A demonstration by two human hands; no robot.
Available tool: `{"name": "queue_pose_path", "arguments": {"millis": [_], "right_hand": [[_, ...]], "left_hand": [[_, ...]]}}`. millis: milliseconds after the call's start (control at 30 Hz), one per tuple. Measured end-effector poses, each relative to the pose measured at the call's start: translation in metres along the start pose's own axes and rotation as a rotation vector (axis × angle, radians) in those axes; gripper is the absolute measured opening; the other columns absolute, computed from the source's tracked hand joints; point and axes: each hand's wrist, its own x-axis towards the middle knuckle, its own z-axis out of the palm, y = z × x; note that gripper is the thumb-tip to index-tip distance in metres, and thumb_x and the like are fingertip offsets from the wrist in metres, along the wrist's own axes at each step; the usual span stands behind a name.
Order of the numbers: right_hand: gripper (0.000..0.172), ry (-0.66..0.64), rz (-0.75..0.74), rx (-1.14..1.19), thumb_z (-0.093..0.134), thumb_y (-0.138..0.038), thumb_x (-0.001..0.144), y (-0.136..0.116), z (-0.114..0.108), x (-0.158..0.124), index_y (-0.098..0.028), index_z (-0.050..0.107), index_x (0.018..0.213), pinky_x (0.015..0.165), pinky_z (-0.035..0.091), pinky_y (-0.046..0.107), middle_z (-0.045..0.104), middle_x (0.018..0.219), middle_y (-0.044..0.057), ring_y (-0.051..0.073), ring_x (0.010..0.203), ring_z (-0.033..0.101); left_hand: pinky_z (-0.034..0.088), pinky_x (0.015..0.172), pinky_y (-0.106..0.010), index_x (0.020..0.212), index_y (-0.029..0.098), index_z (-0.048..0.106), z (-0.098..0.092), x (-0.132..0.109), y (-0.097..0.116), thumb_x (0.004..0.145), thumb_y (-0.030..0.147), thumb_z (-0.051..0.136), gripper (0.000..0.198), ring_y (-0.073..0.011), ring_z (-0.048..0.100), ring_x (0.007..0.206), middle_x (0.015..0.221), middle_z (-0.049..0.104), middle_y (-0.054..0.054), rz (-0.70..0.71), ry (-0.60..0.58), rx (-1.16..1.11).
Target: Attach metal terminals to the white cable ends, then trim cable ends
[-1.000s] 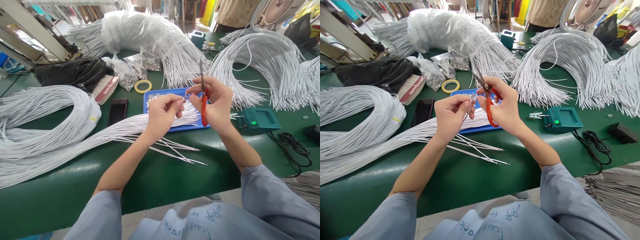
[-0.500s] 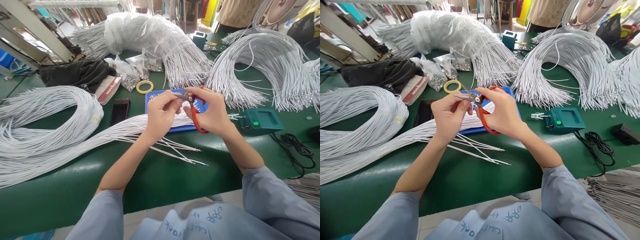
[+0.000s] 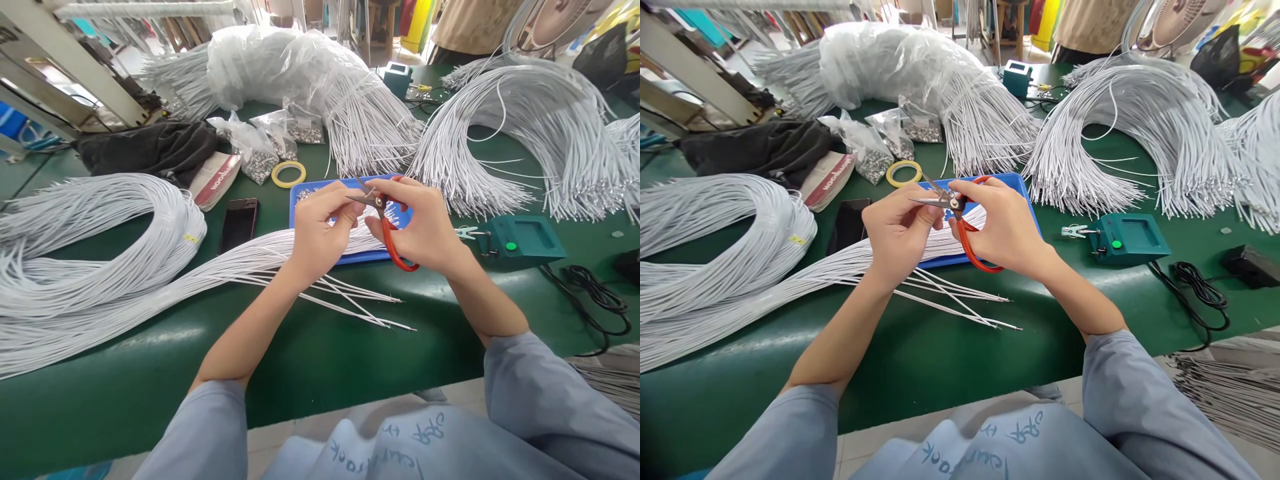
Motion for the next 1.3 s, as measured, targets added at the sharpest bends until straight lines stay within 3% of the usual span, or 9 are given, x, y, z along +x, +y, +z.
{"name": "queue_pose_path", "arguments": {"millis": [200, 400, 533, 700, 867, 1100, 1300], "right_hand": [[0.032, -0.027, 0.064, 0.049, 0.065, -0.022, 0.071, 0.001, -0.001, 0.003, -0.021, 0.072, 0.102, 0.076, 0.052, 0.037, 0.072, 0.087, 0.003, 0.021, 0.083, 0.063], [0.019, 0.051, 0.123, 0.12, 0.066, -0.022, 0.073, 0.01, -0.006, 0.007, -0.02, 0.07, 0.091, 0.069, 0.05, 0.034, 0.067, 0.074, -0.001, 0.016, 0.069, 0.061], [0.019, 0.175, 0.069, 0.282, 0.068, -0.031, 0.078, 0.003, -0.007, 0.002, -0.026, 0.066, 0.097, 0.059, 0.049, 0.032, 0.065, 0.072, -0.002, 0.014, 0.063, 0.058], [0.024, 0.163, 0.066, 0.364, 0.071, -0.039, 0.078, -0.004, -0.006, 0.0, -0.028, 0.065, 0.097, 0.061, 0.053, 0.034, 0.068, 0.078, -0.001, 0.016, 0.069, 0.064], [0.026, 0.147, 0.084, 0.342, 0.072, -0.041, 0.076, -0.005, -0.007, 0.0, -0.026, 0.065, 0.096, 0.057, 0.051, 0.032, 0.069, 0.077, -0.001, 0.014, 0.065, 0.062], [0.02, 0.221, 0.03, 0.277, 0.073, -0.038, 0.077, -0.004, -0.005, -0.001, -0.026, 0.064, 0.09, 0.058, 0.051, 0.034, 0.064, 0.07, -0.002, 0.014, 0.062, 0.058], [0.018, 0.253, 0.025, 0.222, 0.067, -0.038, 0.081, -0.004, 0.004, -0.004, -0.027, 0.061, 0.093, 0.066, 0.053, 0.039, 0.062, 0.073, -0.001, 0.017, 0.069, 0.059]], "left_hand": [[0.043, 0.05, -0.026, 0.076, 0.022, 0.068, -0.002, 0.002, -0.003, 0.092, 0.046, 0.06, 0.03, -0.0097, 0.053, 0.051, 0.062, 0.059, 0.001, -0.048, -0.037, -0.067], [0.044, 0.049, -0.024, 0.077, 0.021, 0.065, -0.003, 0.004, -0.007, 0.09, 0.046, 0.062, 0.029, -0.0075, 0.052, 0.048, 0.064, 0.058, 0.002, -0.118, 0.083, -0.147], [0.046, 0.052, -0.024, 0.076, 0.02, 0.065, 0.002, -0.001, -0.001, 0.088, 0.046, 0.064, 0.029, -0.0104, 0.057, 0.057, 0.068, 0.062, -0.001, -0.075, 0.007, -0.099], [0.049, 0.055, -0.024, 0.076, 0.019, 0.066, 0.006, -0.005, 0.003, 0.088, 0.041, 0.066, 0.025, -0.0118, 0.059, 0.064, 0.071, 0.066, -0.003, -0.047, -0.033, -0.091], [0.05, 0.054, -0.024, 0.077, 0.019, 0.067, 0.006, -0.004, 0.002, 0.088, 0.039, 0.067, 0.022, -0.012, 0.059, 0.065, 0.071, 0.067, -0.002, -0.029, -0.027, -0.077], [0.047, 0.052, -0.02, 0.076, 0.019, 0.07, 0.01, -0.003, 0.0, 0.087, 0.03, 0.068, 0.016, -0.0094, 0.06, 0.061, 0.068, 0.067, -0.001, 0.075, -0.002, -0.007], [0.046, 0.055, -0.022, 0.068, 0.018, 0.066, 0.011, -0.004, -0.003, 0.087, 0.037, 0.068, 0.027, -0.009, 0.055, 0.056, 0.061, 0.063, 0.0, 0.074, 0.039, 0.098]]}}
